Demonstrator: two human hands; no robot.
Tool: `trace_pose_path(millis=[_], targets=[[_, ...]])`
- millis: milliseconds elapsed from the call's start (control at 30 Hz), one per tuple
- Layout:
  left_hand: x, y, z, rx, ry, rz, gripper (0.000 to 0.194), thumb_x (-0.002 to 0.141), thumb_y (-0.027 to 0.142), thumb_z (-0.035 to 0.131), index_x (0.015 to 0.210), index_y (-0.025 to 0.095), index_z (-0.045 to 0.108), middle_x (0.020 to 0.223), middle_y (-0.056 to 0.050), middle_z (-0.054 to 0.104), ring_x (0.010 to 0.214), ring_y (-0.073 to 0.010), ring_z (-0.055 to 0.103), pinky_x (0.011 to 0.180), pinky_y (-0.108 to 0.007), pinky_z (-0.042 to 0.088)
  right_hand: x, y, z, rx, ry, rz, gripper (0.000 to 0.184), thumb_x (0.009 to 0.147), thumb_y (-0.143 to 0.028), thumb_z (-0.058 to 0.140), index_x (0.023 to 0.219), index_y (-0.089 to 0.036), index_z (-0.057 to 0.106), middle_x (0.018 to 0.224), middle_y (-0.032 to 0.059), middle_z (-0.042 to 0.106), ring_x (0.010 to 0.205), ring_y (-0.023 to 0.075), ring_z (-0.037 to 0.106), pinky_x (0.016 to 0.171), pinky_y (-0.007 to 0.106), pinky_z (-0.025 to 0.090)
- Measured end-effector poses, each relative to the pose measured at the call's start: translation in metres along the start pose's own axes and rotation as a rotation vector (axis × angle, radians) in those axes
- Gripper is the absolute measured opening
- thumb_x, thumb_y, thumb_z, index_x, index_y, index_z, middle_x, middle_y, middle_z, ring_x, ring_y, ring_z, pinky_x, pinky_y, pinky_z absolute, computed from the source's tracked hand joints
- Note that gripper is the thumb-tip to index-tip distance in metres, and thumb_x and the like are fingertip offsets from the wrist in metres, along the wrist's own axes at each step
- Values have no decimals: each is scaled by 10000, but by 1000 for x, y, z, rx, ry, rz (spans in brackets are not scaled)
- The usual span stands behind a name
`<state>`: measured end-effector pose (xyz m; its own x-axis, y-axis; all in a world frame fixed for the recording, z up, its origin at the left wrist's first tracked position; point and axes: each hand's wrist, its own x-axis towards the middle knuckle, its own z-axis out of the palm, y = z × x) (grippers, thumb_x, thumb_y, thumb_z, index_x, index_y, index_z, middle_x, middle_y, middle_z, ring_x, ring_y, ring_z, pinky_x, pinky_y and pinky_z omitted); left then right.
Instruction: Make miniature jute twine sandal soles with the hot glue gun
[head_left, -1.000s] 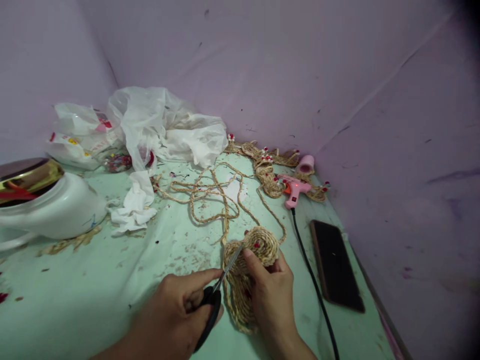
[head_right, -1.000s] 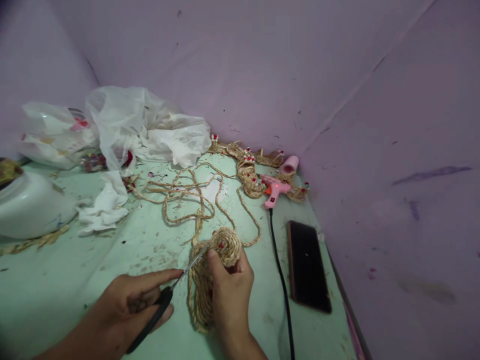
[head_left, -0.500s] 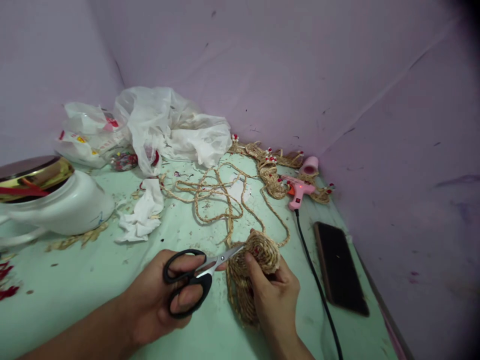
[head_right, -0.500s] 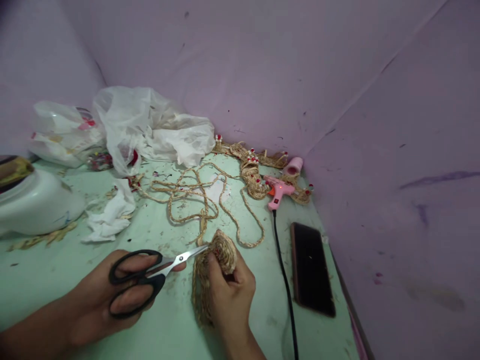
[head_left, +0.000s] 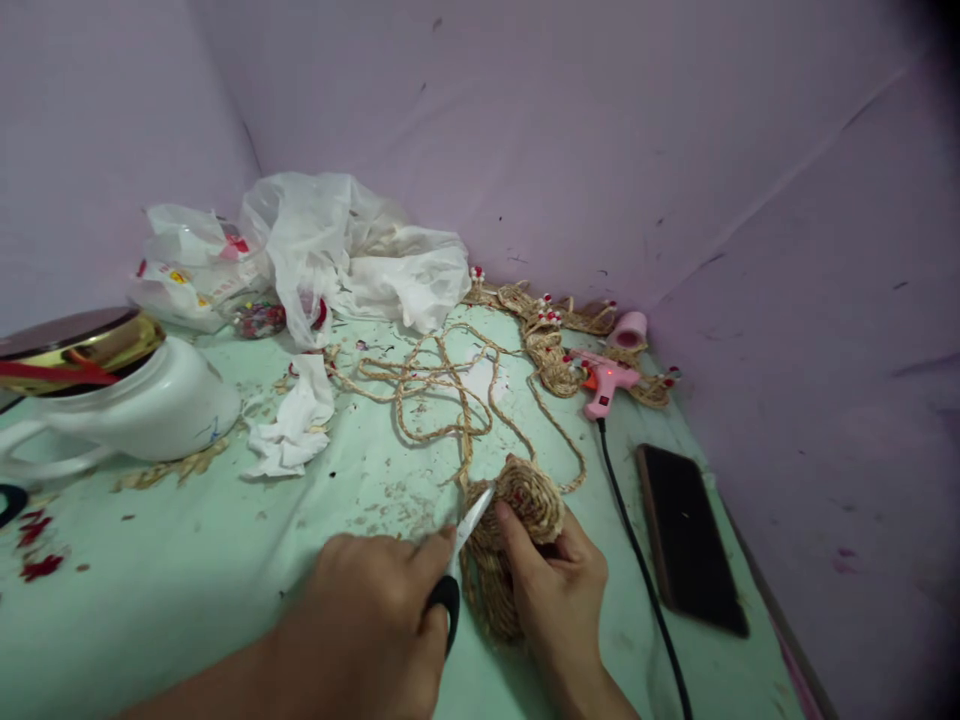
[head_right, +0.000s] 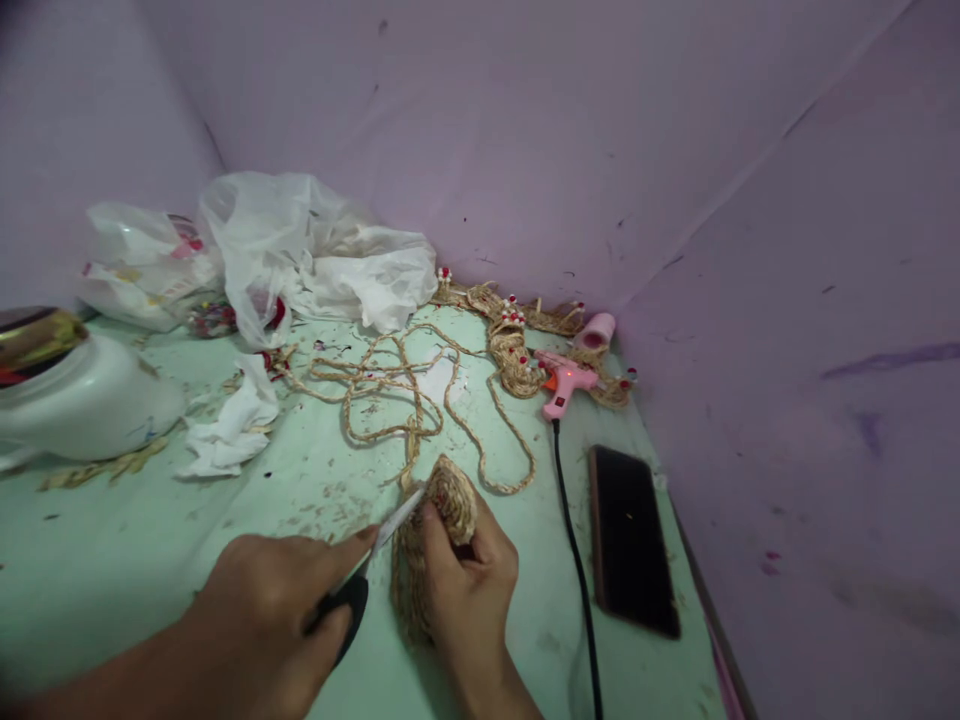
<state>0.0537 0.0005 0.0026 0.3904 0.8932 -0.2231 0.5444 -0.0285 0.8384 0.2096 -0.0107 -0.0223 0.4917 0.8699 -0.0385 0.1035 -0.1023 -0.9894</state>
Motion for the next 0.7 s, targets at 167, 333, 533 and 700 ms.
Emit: trace_pose_path(millis=[167, 333, 533, 700], targets=[[18, -3, -16, -853, -290, -367, 288, 610, 324, 567, 779, 115, 671, 311, 67, 341, 293, -42, 204, 327, -190, 123, -1, 2, 0, 18, 44, 55, 302, 650, -274, 679, 919, -136, 682, 791, 47, 699, 719, 204, 622, 639, 296, 496], [18, -7, -28, -809, -456, -346, 276, 576, 297, 627, 785, 117, 640, 362, 20, 502, 289, -52, 331, 322, -170, 207, 12, 6, -5, 224, 58, 153, 201, 637, -252, 711, 802, -159, 645, 722, 9, 685, 672, 167, 604, 622, 275, 479], [20, -2, -42, -574, -134, -215, 283, 622, 310, 650, 839, 155, 557, 482, 35, 540, 424, -76, 432, 409, -176, 301, 26, -8, -13, 728, -26, 328, 216, 590, -176, 742, 775, -215, 636, 726, -41, 680, 683, 121, 633, 673, 248, 508], [22, -1, -25, -371, 96, -75, 288, 681, 270, 620, 942, 178, 540, 693, -3, 620, 558, -114, 525, 512, -215, 399, 15, -11, -7, 759, -294, 466, 217, 642, -203, 723, 838, -200, 629, 739, -11, 675, 640, 136, 632, 649, 277, 522]])
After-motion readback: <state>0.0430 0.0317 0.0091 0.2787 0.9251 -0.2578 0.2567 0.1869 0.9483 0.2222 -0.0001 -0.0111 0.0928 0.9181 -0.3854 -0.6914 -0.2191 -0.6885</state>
